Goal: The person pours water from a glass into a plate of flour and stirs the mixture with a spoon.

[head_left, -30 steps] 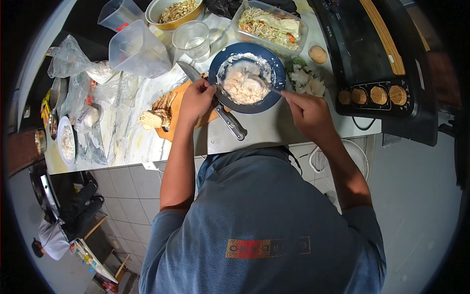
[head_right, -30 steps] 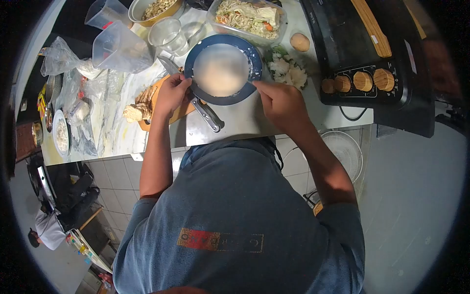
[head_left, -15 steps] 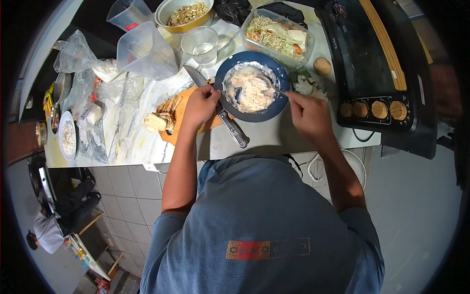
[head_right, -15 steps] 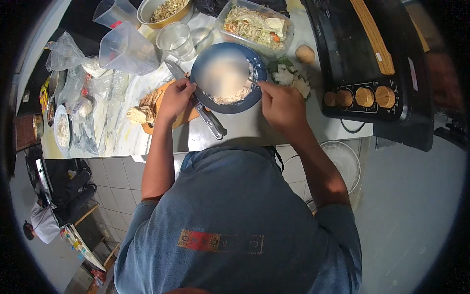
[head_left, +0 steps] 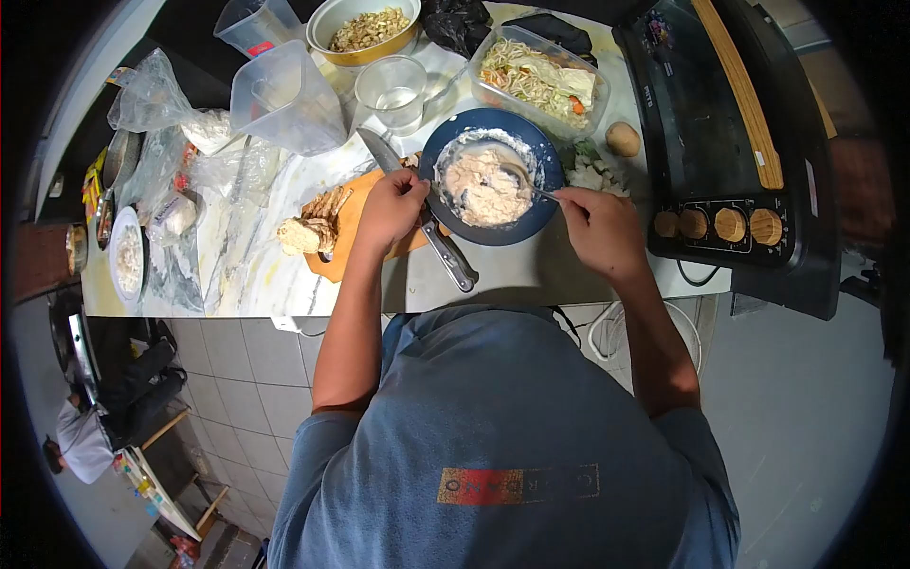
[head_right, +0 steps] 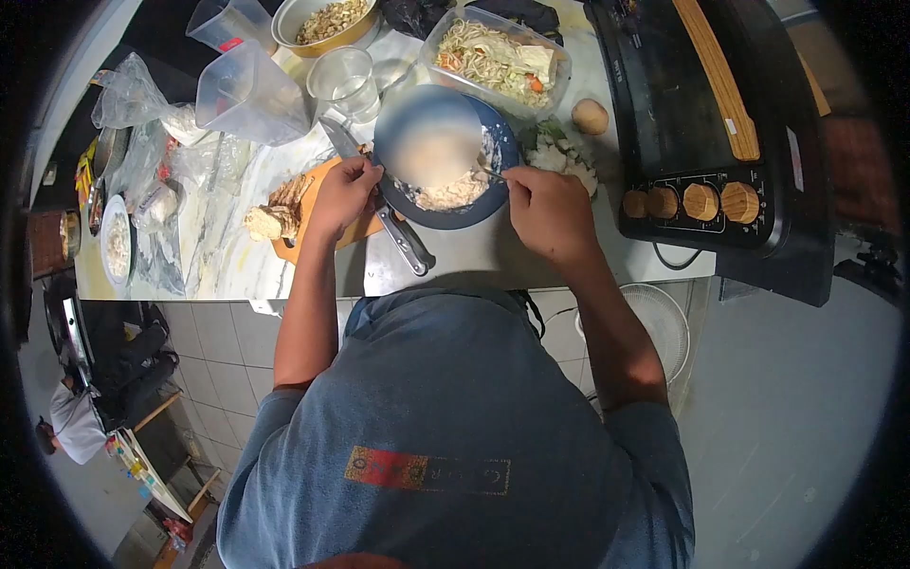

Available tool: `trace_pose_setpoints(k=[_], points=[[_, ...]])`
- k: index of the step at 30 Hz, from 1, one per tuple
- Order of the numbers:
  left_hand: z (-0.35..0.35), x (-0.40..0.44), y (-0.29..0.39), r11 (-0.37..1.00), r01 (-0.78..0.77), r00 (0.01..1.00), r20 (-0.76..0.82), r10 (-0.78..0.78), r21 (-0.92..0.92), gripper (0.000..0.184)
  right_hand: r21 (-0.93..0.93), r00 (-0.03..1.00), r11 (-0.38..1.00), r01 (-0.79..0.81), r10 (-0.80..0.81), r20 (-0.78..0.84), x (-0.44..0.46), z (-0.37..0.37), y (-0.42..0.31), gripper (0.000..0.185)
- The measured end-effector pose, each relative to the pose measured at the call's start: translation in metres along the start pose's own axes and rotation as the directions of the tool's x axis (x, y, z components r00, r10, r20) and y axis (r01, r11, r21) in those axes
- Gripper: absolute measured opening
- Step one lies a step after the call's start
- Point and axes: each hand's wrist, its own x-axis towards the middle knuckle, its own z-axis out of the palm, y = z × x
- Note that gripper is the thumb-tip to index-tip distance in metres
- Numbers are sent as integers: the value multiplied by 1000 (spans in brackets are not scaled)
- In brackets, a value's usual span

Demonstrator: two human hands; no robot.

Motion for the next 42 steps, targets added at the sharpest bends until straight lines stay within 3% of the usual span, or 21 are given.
trace_pose_setpoints(k=[5, 8, 10, 13, 17, 20, 29, 32, 34, 37, 38, 42], points=[[1, -2, 7, 1000, 12, 999, 33, -12, 0, 26, 73, 996, 995, 68, -64, -54, 6, 29, 8, 21], [3, -3, 7, 999, 40, 999, 19, -40, 7, 26, -60, 997, 996, 71, -68, 44, 1, 30, 10, 21], [3, -1, 1, 1000, 19, 1000, 17, -19, 4, 25, -350, 990, 931, 107, -66, 128, -10, 9, 4, 23], [5, -3, 4, 1000, 0, 1000, 9, 0, 18, 25, -505, 983, 846, 173, -118, 140, -18, -7, -6, 28], [4, -5, 3, 1000, 11, 1000, 22, -10, -22, 24, -474, 983, 862, 181, -144, 113, -19, -15, -10, 24], [5, -5, 5, 1000, -2, 1000, 14, 2, -5, 23, -426, 991, 898, 106, -59, 121, -7, -12, -6, 22], [2, -11, 7, 998, 25, 998, 66, -21, -62, 26, -338, 981, 923, 182, -147, 127, 6, -8, -3, 19], [5, -11, 6, 1000, 19, 998, 52, -18, -22, 26, -447, 983, 877, 178, -145, 109, 18, -6, 3, 21], [5, -12, 11, 999, 44, 998, 51, -44, -6, 26, -387, 955, 877, 286, -227, 193, 23, 16, -1, 22], [3, -16, 14, 997, 49, 997, 69, -45, -62, 26, -306, 968, 930, 203, -143, 207, 4, -4, -10, 15], [3, -17, 13, 997, 47, 997, 68, -43, -62, 26, -297, 978, 934, 200, -173, 114, 0, -11, -4, 13], [3, -16, 19, 997, 53, 996, 67, -50, -56, 26, -402, 977, 890, 214, -200, 78, 15, 0, -1, 12]])
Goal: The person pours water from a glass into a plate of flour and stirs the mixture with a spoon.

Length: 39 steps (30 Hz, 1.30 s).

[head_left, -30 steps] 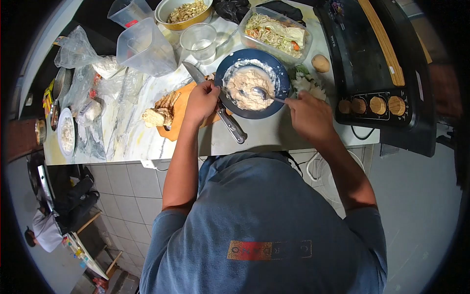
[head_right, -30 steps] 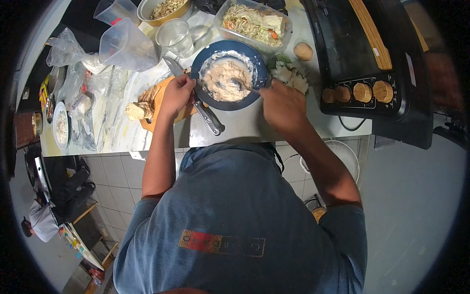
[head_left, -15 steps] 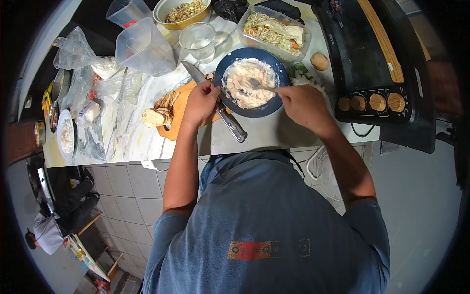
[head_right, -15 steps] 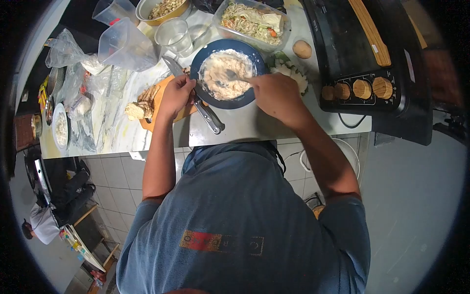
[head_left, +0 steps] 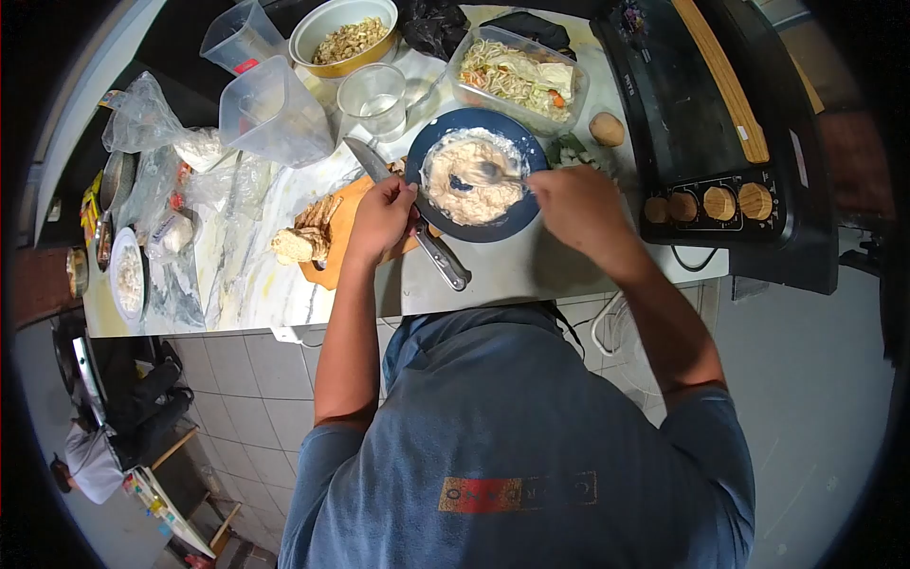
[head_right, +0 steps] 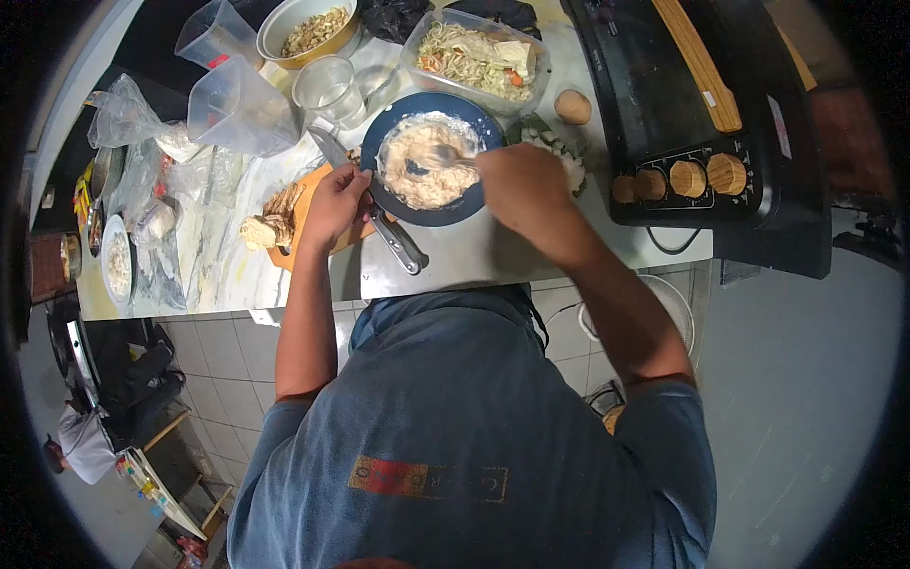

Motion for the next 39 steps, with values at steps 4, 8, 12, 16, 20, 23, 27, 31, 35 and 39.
trace_pose_setpoints(k=[4, 8, 12, 16, 20, 23, 27, 31, 35, 39], points=[[-1, -3, 2, 1000, 19, 1000, 9, -19, -10, 26, 110, 993, 993, 31, -43, 106, -5, -6, -9, 13], [1, 1, -8, 1000, 23, 1000, -9, -23, -20, 25, 24, 998, 1000, 0, -1, 62, -12, -12, 1, 14], [3, 1, -10, 1000, 1, 1000, -11, -1, -3, 23, 115, 995, 989, 98, -101, 21, -4, 8, -15, 18], [1, 2, -12, 1000, -11, 1000, -5, 11, -28, 24, 66, 995, 996, 52, -57, 85, -19, -15, -5, 18], [4, 0, -7, 1000, 12, 999, -31, -12, 4, 25, -2, 1000, 1000, 0, 0, 3, -9, 9, 1, 17], [1, 3, -10, 1000, 3, 1000, -18, -3, -5, 25, 77, 998, 996, 46, -43, -36, -10, 9, -6, 17], [-1, 2, -13, 1000, -3, 1000, -5, 3, -7, 25, 16, 1000, 1000, -7, 8, -21, -14, 1, 4, 16], [-1, 1, -6, 998, 53, 999, -5, -53, 20, 24, 135, 992, 991, 21, -4, -126, 0, 29, -10, 13], [-2, -1, -9, 999, 38, 999, 3, -38, -8, 24, 48, 998, 996, -70, 70, 2, -9, 0, 1, 15], [-4, 4, -11, 1000, 5, 999, 33, -6, 9, 24, 12, 997, 998, -55, 55, -61, 19, 23, 5, 17]])
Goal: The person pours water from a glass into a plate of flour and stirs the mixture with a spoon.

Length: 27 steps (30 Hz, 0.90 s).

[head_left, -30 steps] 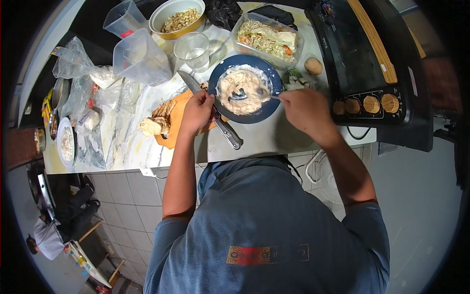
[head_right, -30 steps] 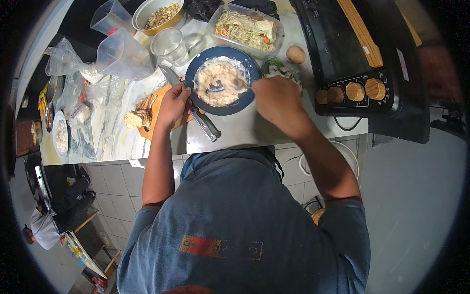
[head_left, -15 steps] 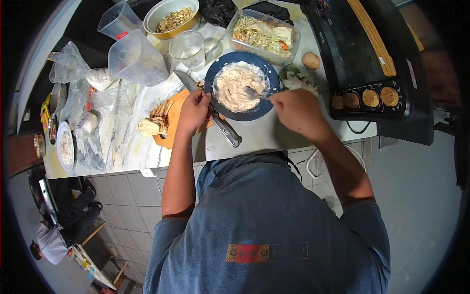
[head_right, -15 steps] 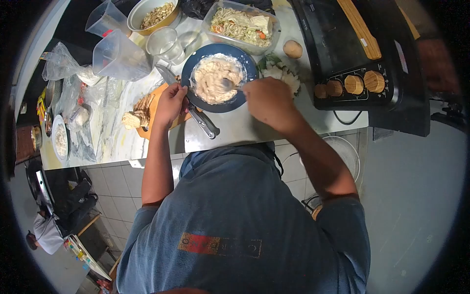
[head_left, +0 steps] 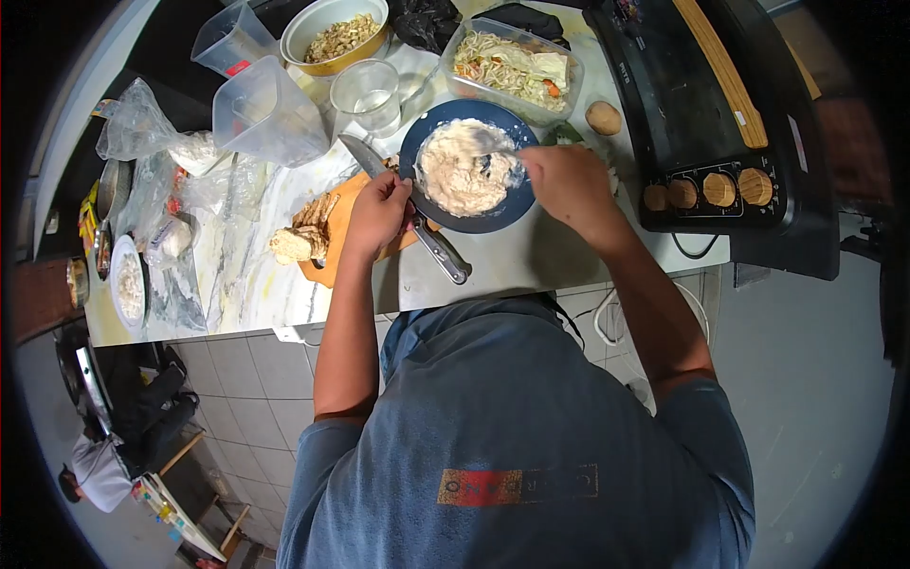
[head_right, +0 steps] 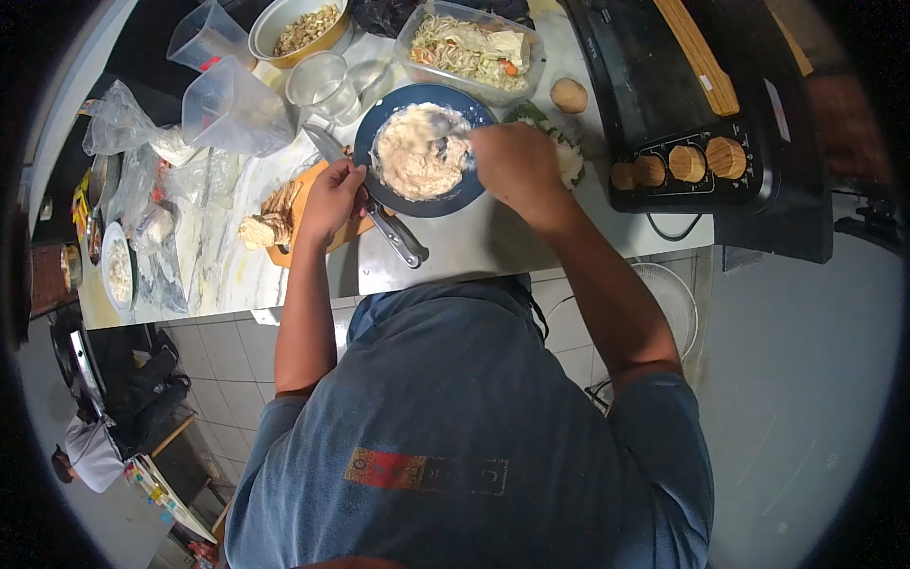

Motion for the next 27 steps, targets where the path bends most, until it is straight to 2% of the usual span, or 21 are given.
trace_pose_setpoints(k=[1, 3, 4, 7, 8, 10, 14, 16, 17, 19, 20, 22, 25, 26, 27], points=[[-1, 0, 0, 1000, 1, 1000, 14, -1, 5, 24, -2, 1000, 1000, 1, -1, -2, -1, 1, 1, 17], [-1, 0, 1, 1000, 6, 1000, 13, -6, -14, 24, 199, 995, 977, 73, -84, 46, -4, -1, -1, 18], [-1, -2, 0, 999, 17, 1000, 12, -17, -33, 24, 201, 995, 977, 75, -87, 49, -6, -6, 2, 18], [3, -6, 6, 998, 21, 1000, 1, -21, -64, 26, -14, 994, 999, -48, 49, 100, -4, -39, 5, 18], [3, -7, 8, 998, 17, 1000, -2, -17, -64, 26, -15, 994, 999, -46, 47, 96, 0, -36, 3, 18], [3, -9, 10, 996, 52, 999, -2, -52, -71, 26, -74, 997, 997, 31, -35, -63, 12, -25, -3, 19], [5, -12, 8, 996, 26, 999, -18, -28, -89, 25, -82, 993, 991, 104, -108, -44, 27, -7, -3, 21], [5, -10, 7, 995, 40, 998, -34, -44, -92, 26, 42, 950, 949, 311, -309, -41, 26, -5, 7, 24], [3, -9, 8, 995, 38, 998, -36, -42, -93, 26, 40, 949, 949, 314, -312, -42, 24, -10, 11, 24], [-1, -11, 6, 988, 106, 994, -26, -109, -116, 28, -47, 946, 948, 315, -310, 93, 17, -23, 16, 25], [-2, -11, 5, 987, 108, 993, -29, -112, -117, 28, -45, 945, 947, 318, -313, 95, 16, -29, 20, 25], [-2, -10, 6, 988, 93, 994, -39, -98, -122, 30, 40, 968, 967, 251, -251, -24, 18, -36, 28, 27], [3, -8, 12, 995, 58, 996, -58, -63, -78, 30, -8, 985, 985, 171, -171, 0, 34, -25, 24, 26], [3, -4, 10, 996, 59, 996, -56, -63, -73, 30, -6, 986, 986, 168, -168, -2, 37, -16, 24, 26], [3, -1, 6, 997, 36, 997, -63, -40, -69, 30, 39, 972, 971, 234, -234, -12, 38, -5, 23, 25]])
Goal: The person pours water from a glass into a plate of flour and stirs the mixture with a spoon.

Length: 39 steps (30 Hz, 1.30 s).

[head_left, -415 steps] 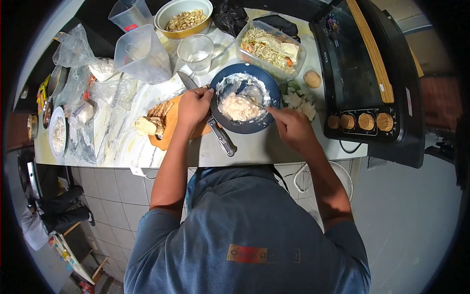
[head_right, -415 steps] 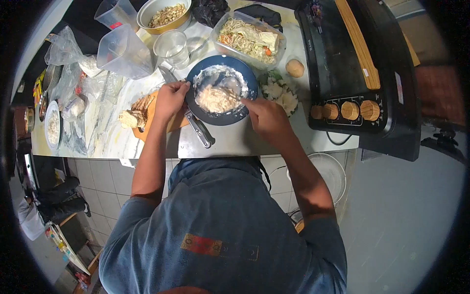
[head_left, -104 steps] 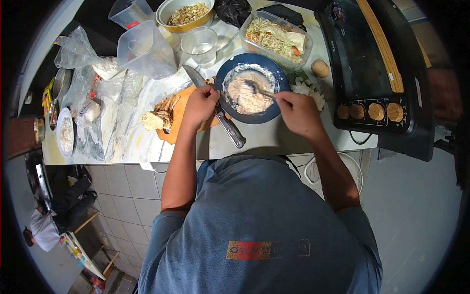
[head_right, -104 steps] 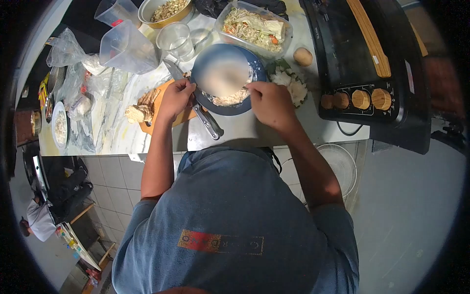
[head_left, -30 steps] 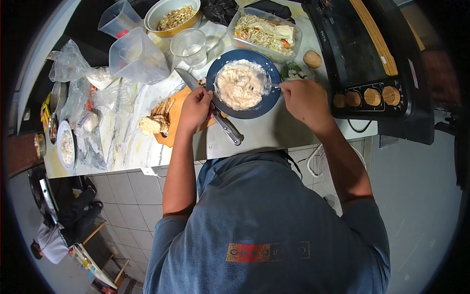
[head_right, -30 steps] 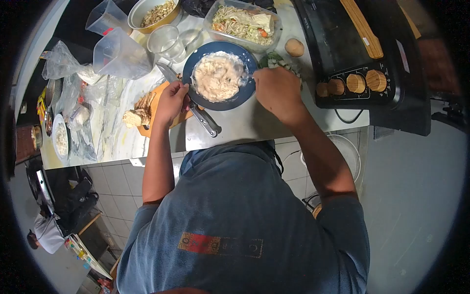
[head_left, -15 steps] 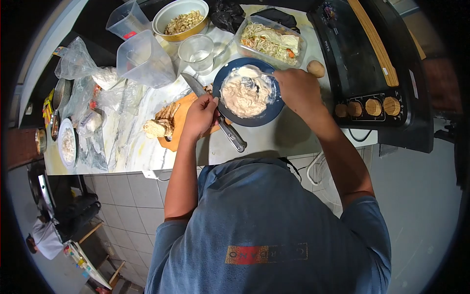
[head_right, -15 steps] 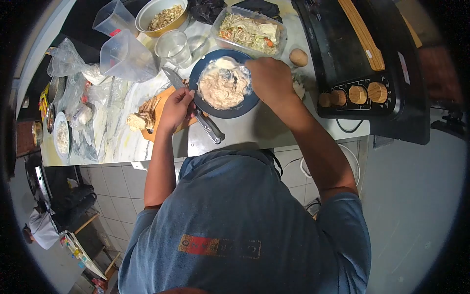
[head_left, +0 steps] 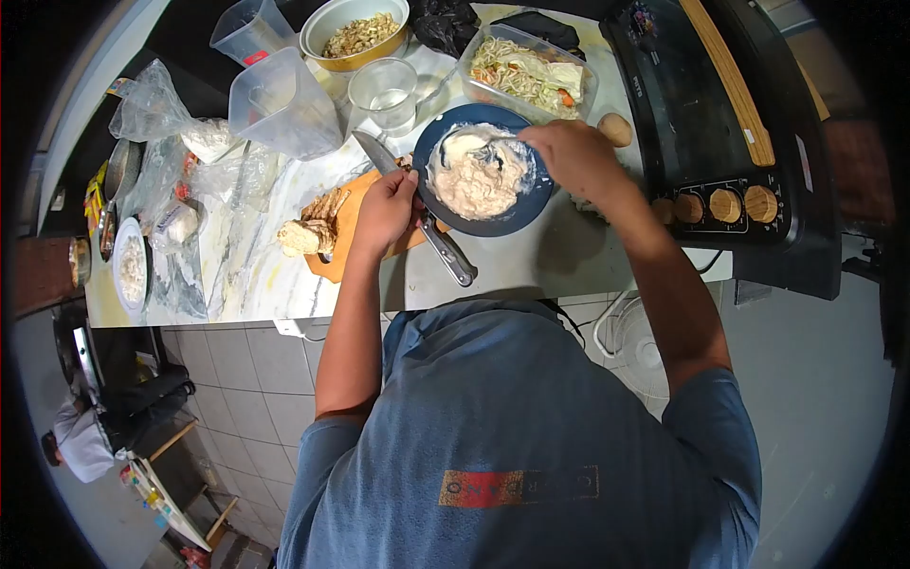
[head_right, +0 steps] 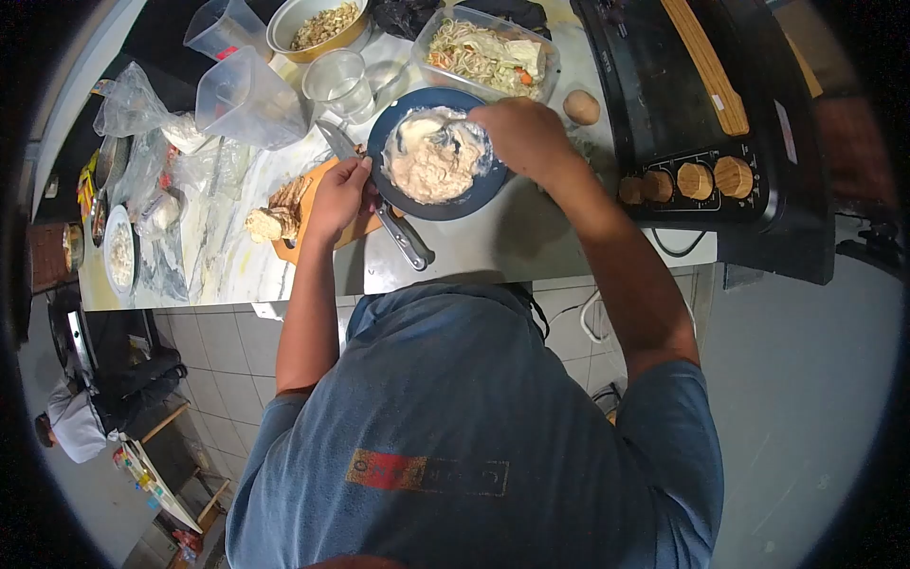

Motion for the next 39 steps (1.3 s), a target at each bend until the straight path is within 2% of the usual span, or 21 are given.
trace_pose_setpoints(k=[2, 6, 8, 10, 12, 14, 18, 21, 24, 26, 30, 33, 35, 37, 39], points=[[-1, 1, -4, 1000, -18, 1000, -7, 18, 6, 31, 90, 995, 992, 92, -95, 32, -5, 0, -9, 23], [-1, -6, 1, 999, -18, 999, -39, 20, 49, 33, 224, 1000, 974, 26, -27, 1, -34, -19, -25, 21], [0, -4, 0, 998, -12, 999, -41, 14, 56, 35, 130, 993, 988, -84, 72, 94, -45, -19, -32, 18], [-1, 3, -7, 990, -97, 993, -59, 103, 99, 37, 119, 989, 983, -141, 136, 50, -51, -11, -36, 19], [-3, 3, -3, 981, -89, 993, -56, 100, 171, 37, 109, 982, 976, -189, 189, 3, -53, -16, -38, 19], [-5, 2, -1, 967, -74, 993, -67, 93, 242, 37, 6, 946, 947, -321, 321, 37, -53, -29, -40, 21], [-4, 0, 4, 969, -73, 995, -45, 85, 236, 35, 105, 955, 952, -288, 293, -38, -57, -19, -49, 24], [-5, 3, 1, 964, -85, 994, -51, 101, 250, 35, 172, 962, 946, -274, 269, 55, -58, -6, -61, 21], [-4, 1, 1, 956, -99, 991, -55, 119, 275, 35, 85, 931, 930, -358, 349, 105, -63, -14, -58, 22], [-5, 2, 2, 951, -106, 990, -56, 127, 292, 35, 22, 917, 917, -398, 398, 13, -60, -27, -52, 21], [-8, 9, -1, 949, -108, 992, -28, 122, 295, 34, 65, 924, 925, -374, 377, -59, -49, -5, -47, 22], [-9, 7, 0, 954, -84, 995, -29, 96, 289, 34, 71, 947, 947, -314, 317, -47, -47, 10, -47, 22], [-8, 5, 0, 955, -68, 996, -31, 81, 290, 34, 99, 960, 955, -279, 278, 20, -58, 0, -52, 22], [-5, 5, -3, 973, -105, 992, -54, 118, 208, 33, 123, 959, 951, -285, 281, 50, -66, -9, -55, 22], [-5, 5, -3, 973, -97, 993, -52, 110, 210, 33, 142, 955, 945, -294, 286, 76, -75, -11, -53, 23]])
